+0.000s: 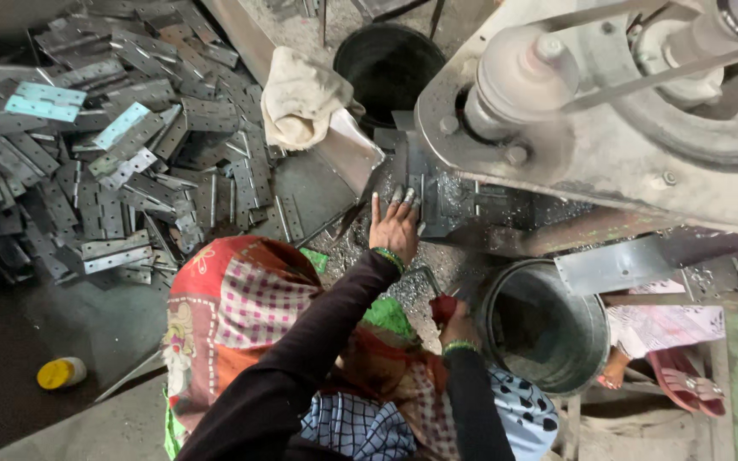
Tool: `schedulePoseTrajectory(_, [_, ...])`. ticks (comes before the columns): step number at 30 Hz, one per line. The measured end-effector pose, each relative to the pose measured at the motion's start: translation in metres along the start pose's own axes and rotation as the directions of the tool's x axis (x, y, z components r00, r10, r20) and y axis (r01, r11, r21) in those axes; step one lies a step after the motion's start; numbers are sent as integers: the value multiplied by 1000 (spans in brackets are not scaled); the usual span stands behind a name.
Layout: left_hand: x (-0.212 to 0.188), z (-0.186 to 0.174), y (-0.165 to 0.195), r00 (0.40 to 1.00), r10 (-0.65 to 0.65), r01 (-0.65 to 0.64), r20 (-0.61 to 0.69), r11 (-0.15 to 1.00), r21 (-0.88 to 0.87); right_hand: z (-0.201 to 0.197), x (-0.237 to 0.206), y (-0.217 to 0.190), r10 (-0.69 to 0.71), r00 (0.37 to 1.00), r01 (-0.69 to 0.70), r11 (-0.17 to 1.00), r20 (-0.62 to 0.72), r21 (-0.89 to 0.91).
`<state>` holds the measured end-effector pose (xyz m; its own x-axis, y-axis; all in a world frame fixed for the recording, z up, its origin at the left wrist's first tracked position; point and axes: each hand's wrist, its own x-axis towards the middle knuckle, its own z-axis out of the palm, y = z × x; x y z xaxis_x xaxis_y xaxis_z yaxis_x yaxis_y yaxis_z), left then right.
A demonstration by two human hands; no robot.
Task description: The person sits on the floor and repeatedly places metal brackets into a press machine, pulls a lever to activate the press, and then removes the processed pieces. The person handles the brackets one at a time and continues the cycle throughout the clip.
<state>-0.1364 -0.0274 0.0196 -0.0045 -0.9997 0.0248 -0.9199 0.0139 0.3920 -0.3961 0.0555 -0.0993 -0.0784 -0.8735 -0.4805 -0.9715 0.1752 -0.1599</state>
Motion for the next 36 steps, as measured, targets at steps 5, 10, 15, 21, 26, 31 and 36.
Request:
schedulePoseTrajectory(5, [12, 4, -3, 988, 1, -9, -153, 999, -53, -65, -2, -4, -7, 996, 26, 976, 88, -218])
schedulePoseTrajectory(10, [34, 16, -2, 996, -22, 26, -82, 999, 42, -47, -12, -10, 44, 999, -49, 974, -27, -222])
schedulePoseTrajectory(15, [38, 18, -4, 996, -78, 79, -36, 997, 27, 4, 0, -5, 65, 998, -65, 998, 5, -2])
schedulePoseTrajectory(21, [39, 7, -4, 995, -38, 48, -90, 993, 107, -52, 2, 1, -5, 992, 22, 991, 124, -134])
schedulePoseTrajectory(26, [61, 4, -3, 993, -102, 104, -58, 994, 27, -66, -21, -11, -24, 997, 10, 980, -67, -200])
schedulePoseTrajectory(31, [66, 5, -3, 994, -83, 87, -77, 995, 52, -27, -24, -11, 92, 996, -90, 986, 14, -138])
schedulePoseTrajectory(36, [62, 1, -3, 994, -82, 84, -66, 996, 36, -48, -17, -9, -33, 999, 30, 997, -29, -72])
